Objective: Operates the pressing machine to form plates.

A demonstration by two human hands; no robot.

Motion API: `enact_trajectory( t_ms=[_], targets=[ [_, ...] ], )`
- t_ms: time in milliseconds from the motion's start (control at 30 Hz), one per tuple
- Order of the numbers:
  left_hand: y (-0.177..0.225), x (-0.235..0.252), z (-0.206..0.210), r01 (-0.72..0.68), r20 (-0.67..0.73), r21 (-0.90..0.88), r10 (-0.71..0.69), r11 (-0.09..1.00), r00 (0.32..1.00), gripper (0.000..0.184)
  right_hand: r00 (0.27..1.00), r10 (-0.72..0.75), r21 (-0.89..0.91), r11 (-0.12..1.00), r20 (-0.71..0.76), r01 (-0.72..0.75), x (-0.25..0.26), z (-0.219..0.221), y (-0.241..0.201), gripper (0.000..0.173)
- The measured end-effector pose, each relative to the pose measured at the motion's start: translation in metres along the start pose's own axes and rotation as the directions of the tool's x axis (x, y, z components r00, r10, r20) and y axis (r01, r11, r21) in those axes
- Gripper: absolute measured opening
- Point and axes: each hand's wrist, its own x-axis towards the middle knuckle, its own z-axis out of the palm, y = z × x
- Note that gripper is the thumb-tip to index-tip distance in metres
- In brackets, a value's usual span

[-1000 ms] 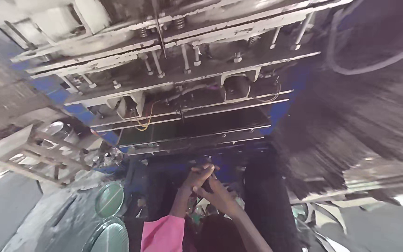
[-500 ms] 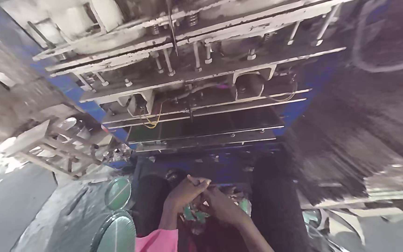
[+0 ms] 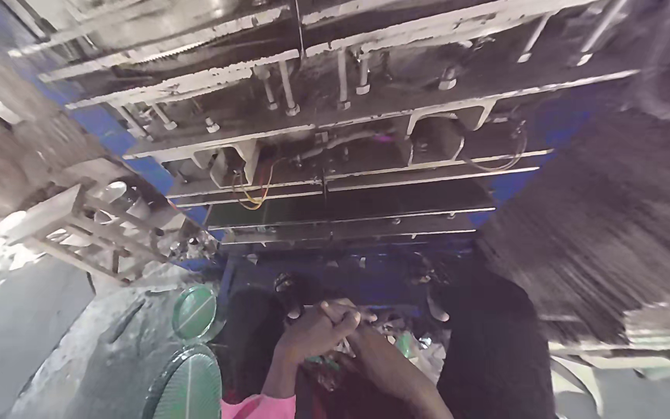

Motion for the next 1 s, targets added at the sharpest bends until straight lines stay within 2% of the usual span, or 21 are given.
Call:
enact_trajectory(
  t_ms=[133, 300, 433, 567, 667, 733, 867, 1000],
  targets=[
    [-0.012, 0.005, 0.001, -0.020, 0.034, 0.008, 0.020, 1.000, 0.999, 0.038, 1.000, 0.018, 0.014, 1.000, 0.013, -0.018, -0.002, 0.001, 0.005, 0.036],
    [-0.004, 0.016, -0.001, 0.113, 0.105, 0.086, -0.122, 0.990, 0.987, 0.040, 0.998, 0.057, 0.078, 0.995, 0.008, -0.057, -0.004, 0.002, 0.015, 0.035],
    [-0.001, 0.023, 0.002, 0.187, 0.130, 0.151, -0.207, 0.971, 0.970, 0.042, 0.958, 0.205, 0.088, 0.970, 0.200, -0.226, -0.003, -0.011, 0.014, 0.037],
    [0.003, 0.025, 0.003, 0.277, 0.145, 0.212, -0.311, 0.937, 0.939, 0.042, 0.995, 0.092, 0.039, 0.995, 0.043, -0.093, -0.015, 0.004, 0.029, 0.030],
    [0.007, 0.028, 0.004, 0.344, 0.163, 0.221, -0.382, 0.913, 0.910, 0.044, 0.987, 0.135, 0.037, 0.990, 0.086, -0.139, -0.018, 0.001, 0.029, 0.034],
    [0.005, 0.025, 0.003, 0.331, 0.152, 0.205, -0.364, 0.921, 0.919, 0.044, 0.961, 0.219, 0.045, 0.972, 0.169, -0.230, -0.015, -0.006, 0.019, 0.038],
    [0.001, 0.023, -0.001, 0.342, 0.144, 0.228, -0.379, 0.911, 0.914, 0.046, 0.984, 0.159, 0.073, 0.984, 0.082, -0.165, -0.011, 0.007, 0.025, 0.035],
    [0.004, 0.024, -0.002, 0.354, 0.146, 0.227, -0.391, 0.907, 0.909, 0.045, 0.965, 0.230, 0.067, 0.969, 0.123, -0.240, -0.008, 0.003, 0.018, 0.036]
  ],
)
